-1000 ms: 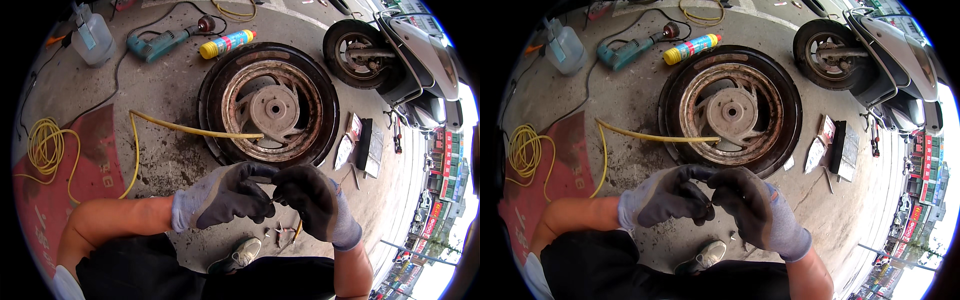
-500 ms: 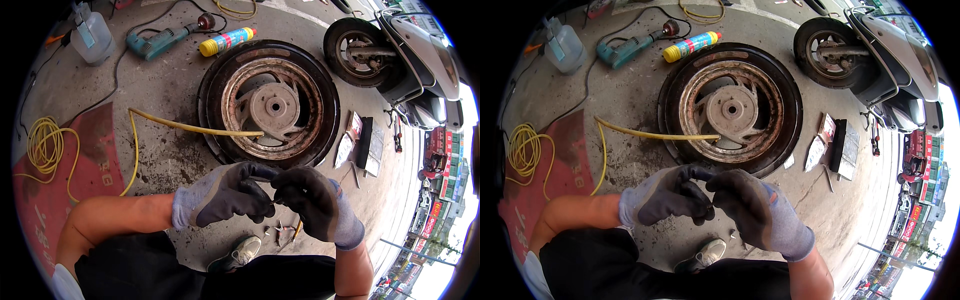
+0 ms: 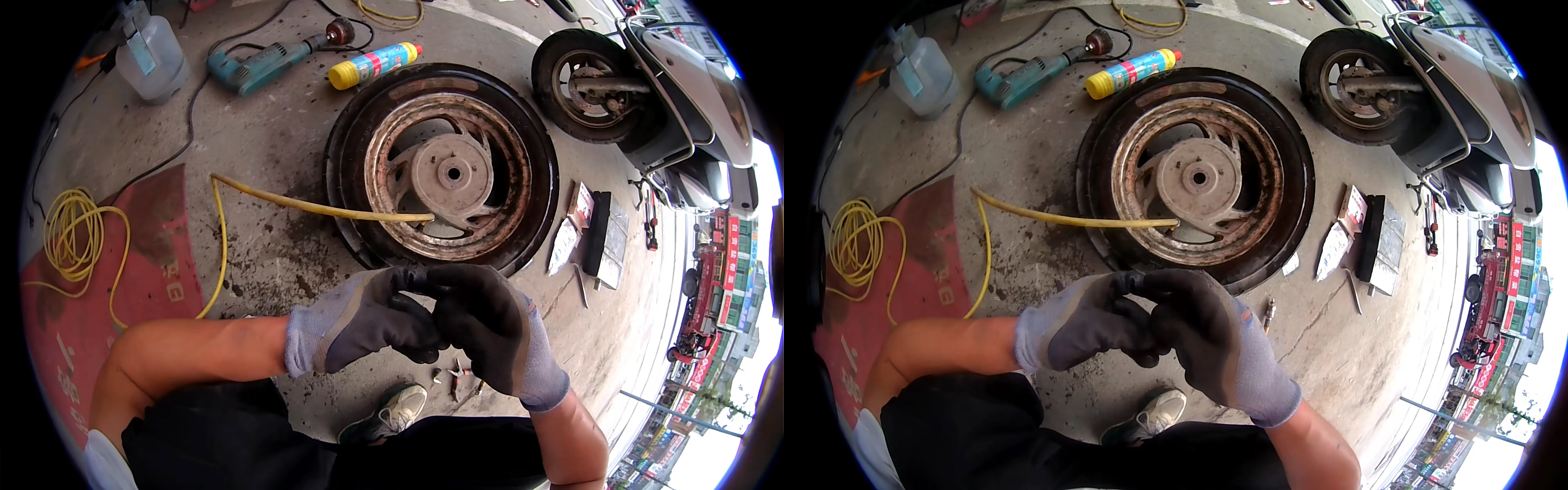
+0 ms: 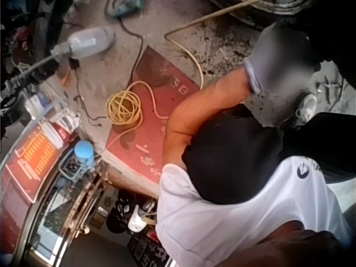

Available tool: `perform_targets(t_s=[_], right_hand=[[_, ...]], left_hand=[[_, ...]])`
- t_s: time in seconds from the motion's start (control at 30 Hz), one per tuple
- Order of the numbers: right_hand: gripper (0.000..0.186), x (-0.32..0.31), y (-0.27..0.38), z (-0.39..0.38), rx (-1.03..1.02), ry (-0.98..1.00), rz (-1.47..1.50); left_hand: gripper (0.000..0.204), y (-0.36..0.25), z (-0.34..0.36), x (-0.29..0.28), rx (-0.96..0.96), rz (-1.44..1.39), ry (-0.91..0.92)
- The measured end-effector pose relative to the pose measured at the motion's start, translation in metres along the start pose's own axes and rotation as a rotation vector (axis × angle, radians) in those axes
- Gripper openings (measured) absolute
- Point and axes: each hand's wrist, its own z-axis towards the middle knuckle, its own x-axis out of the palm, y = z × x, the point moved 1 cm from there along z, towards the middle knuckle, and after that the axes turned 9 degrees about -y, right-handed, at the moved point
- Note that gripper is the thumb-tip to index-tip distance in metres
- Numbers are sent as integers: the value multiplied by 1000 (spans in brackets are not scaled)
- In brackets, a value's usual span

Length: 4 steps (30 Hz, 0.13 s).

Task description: The person removes a tire from a scooter wheel, inspects the rim, and then uses a spray bottle to apply liquid to the tire's surface. They rub the tire with gloved hands to clean or treat it, then place it back on the rim.

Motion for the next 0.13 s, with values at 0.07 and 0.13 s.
perform_targets(t_s=[0.07,0.13], right_hand=[[35,0,-1,2,80,-71,68],[34,0,-1,4,121,-109,102]], left_hand=[[57,5,3,-2,-1,-25,-22],[62,8,7,-4,18,-69,22]])
